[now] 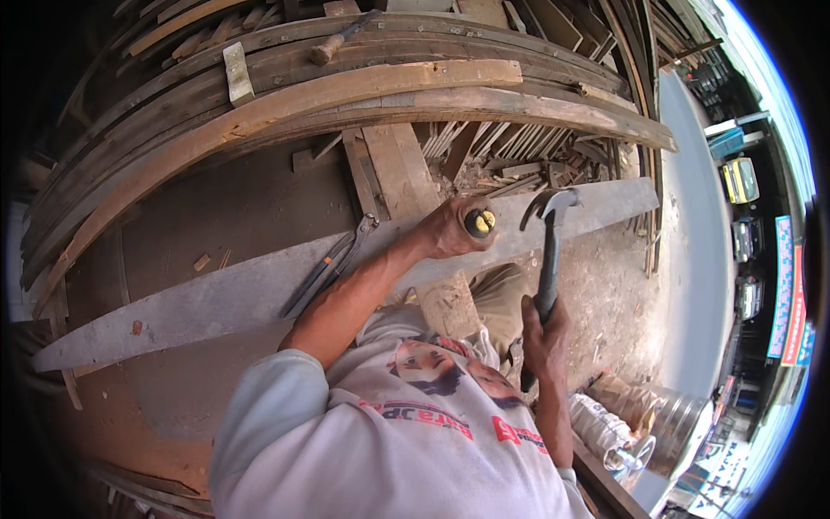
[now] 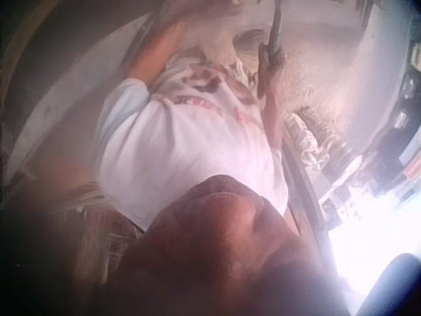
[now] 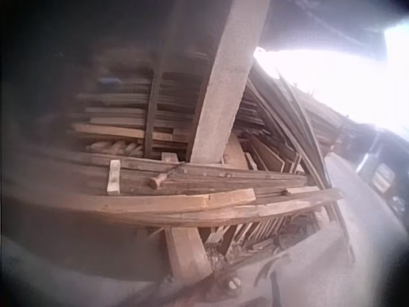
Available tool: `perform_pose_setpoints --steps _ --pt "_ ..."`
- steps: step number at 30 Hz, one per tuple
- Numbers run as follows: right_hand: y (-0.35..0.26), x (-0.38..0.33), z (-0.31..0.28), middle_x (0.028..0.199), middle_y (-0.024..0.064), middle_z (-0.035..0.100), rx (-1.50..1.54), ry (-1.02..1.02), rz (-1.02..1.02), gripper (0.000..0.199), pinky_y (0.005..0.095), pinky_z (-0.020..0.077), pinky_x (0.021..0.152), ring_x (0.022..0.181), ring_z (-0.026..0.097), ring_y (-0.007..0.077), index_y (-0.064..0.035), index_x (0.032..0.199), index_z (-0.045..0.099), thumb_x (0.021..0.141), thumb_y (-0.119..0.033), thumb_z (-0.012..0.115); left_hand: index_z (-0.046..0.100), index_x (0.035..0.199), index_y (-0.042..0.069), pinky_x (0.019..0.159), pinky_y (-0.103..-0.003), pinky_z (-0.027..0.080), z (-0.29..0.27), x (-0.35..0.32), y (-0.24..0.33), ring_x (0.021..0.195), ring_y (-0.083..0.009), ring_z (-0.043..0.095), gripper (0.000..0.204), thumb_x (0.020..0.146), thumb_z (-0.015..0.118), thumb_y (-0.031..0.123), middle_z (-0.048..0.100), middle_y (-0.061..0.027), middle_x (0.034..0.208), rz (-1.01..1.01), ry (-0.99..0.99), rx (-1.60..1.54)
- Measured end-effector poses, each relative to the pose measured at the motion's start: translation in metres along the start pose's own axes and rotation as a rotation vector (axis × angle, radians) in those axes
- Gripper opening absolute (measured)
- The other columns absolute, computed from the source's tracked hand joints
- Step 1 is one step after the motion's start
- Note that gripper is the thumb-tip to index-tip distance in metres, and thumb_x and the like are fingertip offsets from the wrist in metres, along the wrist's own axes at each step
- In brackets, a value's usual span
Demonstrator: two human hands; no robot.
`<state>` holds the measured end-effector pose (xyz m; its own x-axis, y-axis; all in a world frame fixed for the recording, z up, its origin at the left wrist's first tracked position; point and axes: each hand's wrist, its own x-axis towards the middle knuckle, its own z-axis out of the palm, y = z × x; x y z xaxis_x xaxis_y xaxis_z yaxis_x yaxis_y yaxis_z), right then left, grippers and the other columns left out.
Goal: The person carries a long wooden plank into a workshop and places it on a workbench. They use a hammer and a wooden block to tap the plank, then use a chisel and hammer to carve a section of the wood. Finally, they use pliers to remove a small piece from the plank.
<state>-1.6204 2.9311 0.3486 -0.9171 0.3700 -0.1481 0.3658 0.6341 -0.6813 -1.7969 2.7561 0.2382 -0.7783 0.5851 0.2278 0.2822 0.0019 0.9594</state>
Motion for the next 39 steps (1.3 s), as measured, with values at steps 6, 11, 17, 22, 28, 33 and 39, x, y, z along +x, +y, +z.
perform_pose_setpoints --steps 6,11,17,22,28,33,39 --pt "0.049 0.026 0.015 0.073 0.0091 0.053 0.064 0.065 0.115 0.035 0.0391 0.0446 0.063 0.068 0.051 0.0180 -0.0007 0.096 0.055 0.102 -0.034 0.064 0.062 0.097 0.007 0.078 -0.036 0.053 -0.002 0.001 0.012 0.082 -0.0180 0.064 0.029 0.083 0.083 0.020 0.066 -0.0073 0.088 0.034 -0.030 0.061" --pt "0.085 0.038 0.045 0.075 0.0135 0.055 0.088 -0.003 0.130 0.041 0.0429 0.0460 0.067 0.071 0.055 0.0244 0.0013 0.097 0.054 0.102 -0.038 0.062 0.062 0.109 0.008 0.085 -0.037 0.053 -0.012 -0.014 0.033 0.096 -0.0248 0.067 0.041 0.080 0.086 0.023 0.067 -0.0114 0.100 0.057 0.053 0.188" --pt "0.127 0.040 0.062 0.072 0.0152 0.055 -0.047 0.092 -0.013 0.045 0.0441 0.0460 0.061 0.064 0.055 0.0272 0.0011 0.101 0.054 0.103 -0.043 0.058 0.044 0.150 0.007 0.118 -0.051 0.030 -0.055 -0.109 0.053 0.136 -0.0353 0.047 0.089 0.076 0.087 0.030 0.051 -0.0165 0.145 -0.227 0.329 0.872" --pt "0.135 0.044 0.077 0.068 0.0083 0.053 0.038 0.046 0.114 0.043 0.0384 0.0444 0.051 0.056 0.053 0.0191 -0.0023 0.102 0.054 0.104 -0.045 0.056 0.053 0.144 0.005 0.118 -0.050 0.029 -0.080 -0.186 0.034 0.134 -0.0360 0.049 0.069 0.086 0.079 0.031 0.056 -0.0181 0.142 -0.402 0.256 0.966" --pt "0.131 0.041 0.085 0.073 0.0130 0.055 0.131 0.031 0.172 0.043 0.0390 0.0445 0.056 0.061 0.055 0.0256 -0.0013 0.104 0.054 0.105 -0.044 0.054 0.056 0.143 0.005 0.119 -0.050 0.027 -0.105 -0.190 0.050 0.138 -0.0351 0.047 0.059 0.091 0.073 0.027 0.056 -0.0150 0.145 -0.542 0.128 0.909" --pt "0.106 0.040 0.071 0.085 0.0294 0.061 0.122 -0.022 0.225 0.042 0.0501 0.0488 0.077 0.080 0.060 0.0449 0.0033 0.108 0.055 0.105 -0.039 0.054 0.048 0.150 0.007 0.120 -0.047 0.029 -0.101 -0.166 0.060 0.137 -0.0347 0.050 0.078 0.082 0.081 0.024 0.057 -0.0167 0.145 -0.409 0.200 0.999" --pt "0.103 0.041 0.066 0.087 0.0303 0.062 0.090 0.003 0.140 0.039 0.0510 0.0487 0.078 0.083 0.062 0.0462 0.0024 0.110 0.056 0.105 -0.036 0.053 0.046 0.149 0.005 0.105 -0.047 0.048 -0.033 -0.038 0.079 0.126 -0.0379 0.059 0.077 0.083 0.082 0.019 0.060 -0.0194 0.139 0.037 0.107 0.474"
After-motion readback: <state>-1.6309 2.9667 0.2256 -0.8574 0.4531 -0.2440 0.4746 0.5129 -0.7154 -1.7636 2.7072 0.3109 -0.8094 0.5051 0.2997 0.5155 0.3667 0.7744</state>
